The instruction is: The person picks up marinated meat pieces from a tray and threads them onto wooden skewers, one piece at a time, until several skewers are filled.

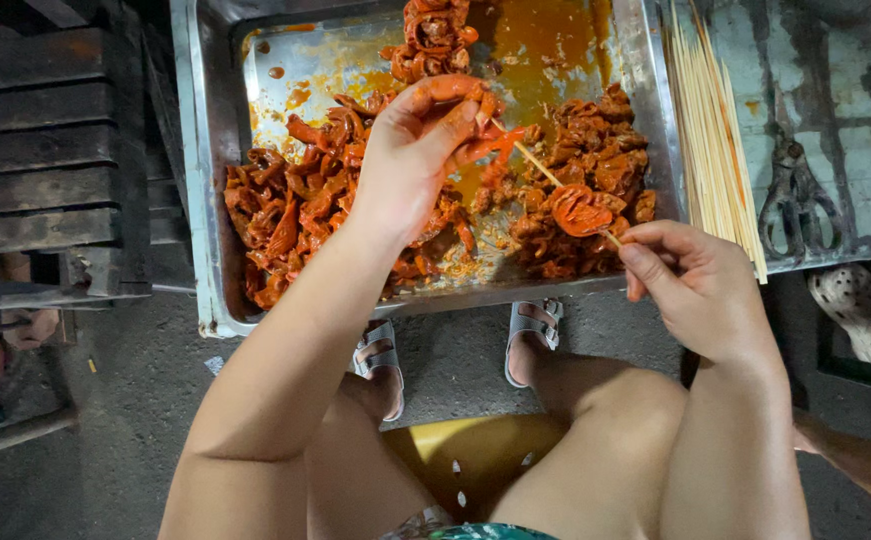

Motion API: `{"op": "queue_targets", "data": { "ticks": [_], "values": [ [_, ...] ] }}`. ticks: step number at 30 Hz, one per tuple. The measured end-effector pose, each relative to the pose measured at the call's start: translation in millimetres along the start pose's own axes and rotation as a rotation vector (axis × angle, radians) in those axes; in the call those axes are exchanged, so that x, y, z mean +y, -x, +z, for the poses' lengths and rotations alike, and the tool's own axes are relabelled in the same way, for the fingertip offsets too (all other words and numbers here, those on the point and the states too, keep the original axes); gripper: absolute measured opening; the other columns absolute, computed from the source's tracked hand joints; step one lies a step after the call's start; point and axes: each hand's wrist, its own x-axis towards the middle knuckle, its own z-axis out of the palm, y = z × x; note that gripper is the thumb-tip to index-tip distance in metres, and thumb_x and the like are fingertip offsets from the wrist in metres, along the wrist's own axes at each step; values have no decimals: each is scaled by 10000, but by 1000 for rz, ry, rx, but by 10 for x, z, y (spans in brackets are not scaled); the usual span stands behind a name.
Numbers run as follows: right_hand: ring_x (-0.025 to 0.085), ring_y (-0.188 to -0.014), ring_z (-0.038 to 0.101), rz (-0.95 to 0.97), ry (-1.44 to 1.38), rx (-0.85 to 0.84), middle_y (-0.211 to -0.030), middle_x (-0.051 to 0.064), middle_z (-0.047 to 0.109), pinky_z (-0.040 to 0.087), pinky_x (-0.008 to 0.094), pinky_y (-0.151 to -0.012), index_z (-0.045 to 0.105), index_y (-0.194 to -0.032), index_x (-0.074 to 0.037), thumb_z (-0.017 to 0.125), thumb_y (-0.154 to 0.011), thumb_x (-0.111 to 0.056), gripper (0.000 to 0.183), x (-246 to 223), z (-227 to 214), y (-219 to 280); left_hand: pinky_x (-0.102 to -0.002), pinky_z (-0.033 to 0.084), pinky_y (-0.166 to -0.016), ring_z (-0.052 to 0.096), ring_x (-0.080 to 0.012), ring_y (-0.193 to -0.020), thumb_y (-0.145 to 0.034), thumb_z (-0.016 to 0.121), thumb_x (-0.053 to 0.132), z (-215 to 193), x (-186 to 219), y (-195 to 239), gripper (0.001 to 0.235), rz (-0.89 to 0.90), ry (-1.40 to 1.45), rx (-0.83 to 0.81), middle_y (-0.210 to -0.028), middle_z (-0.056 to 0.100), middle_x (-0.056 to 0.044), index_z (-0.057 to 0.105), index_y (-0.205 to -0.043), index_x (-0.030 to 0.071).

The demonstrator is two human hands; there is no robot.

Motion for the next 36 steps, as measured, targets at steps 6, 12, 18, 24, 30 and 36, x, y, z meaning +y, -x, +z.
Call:
{"op": "queue_targets", "data": {
  "ticks": [6, 12, 18, 24, 30, 36],
  "values": [
    [93, -709, 592, -19, 2, -7, -775, 22, 645, 495, 242, -647, 706, -1133, 21, 657, -1009, -110, 187, -52, 8, 35, -305, 545, -1041, 676, -159, -1149, -1113, 592, -23, 286, 104, 114, 232, 303, -546, 17, -1237, 721, -85, 666, -1332, -4],
    [81, -719, 606, -148, 107, 66, -805, 22, 671, 503, 236, -643, 709, -1136, 19, 676, -1012, -99, 175, -88, 80, 64, -284, 576, -1009, 740, -158, -1185, -1075, 579, 28, 590, 317, 307, 285, 269, -1033, 57, -1277, 744, -92, 654, -1348, 64],
    [82, -708, 593, -145, 75, 81, -793, 26, 661, 496, 234, -636, 707, -1130, 16, 667, -1033, -99, 155, -89, 78, 69, -358, 409, -1306, 509, -230, -1481, -1176, 540, 66, 388, 170, 302, 490, 312, -656, -30, -1621, 430, -106, 354, -1629, 58],
    [86, -703, 588, -120, 38, 76, -790, 37, 652, 491, 237, -629, 704, -1116, 20, 669, -1028, -89, 144, -50, 64, 68, -375, 516, -1083, 617, -260, -1236, -925, 724, 7, 140, -201, 326, 728, -104, -301, -58, -1322, 656, -140, 345, -1545, 54],
    [89, -722, 598, -138, -66, 66, -844, 35, 662, 509, 243, -649, 687, -1145, 19, 662, -1025, -66, 149, 20, 91, 42, -400, 536, -995, 669, -253, -1128, -997, 708, 27, 90, -224, 318, 345, -25, 175, 179, -1203, 684, -105, 597, -1324, 9],
    [96, -724, 597, -158, -46, 9, -839, 42, 659, 503, 246, -646, 689, -1131, 14, 664, -1024, -75, 142, 85, 142, 26, -428, 534, -1050, 624, -207, -1198, -1053, 655, 94, 133, -36, 343, 323, 19, 289, 177, -1290, 649, -50, 579, -1367, 97]
  ]
}}
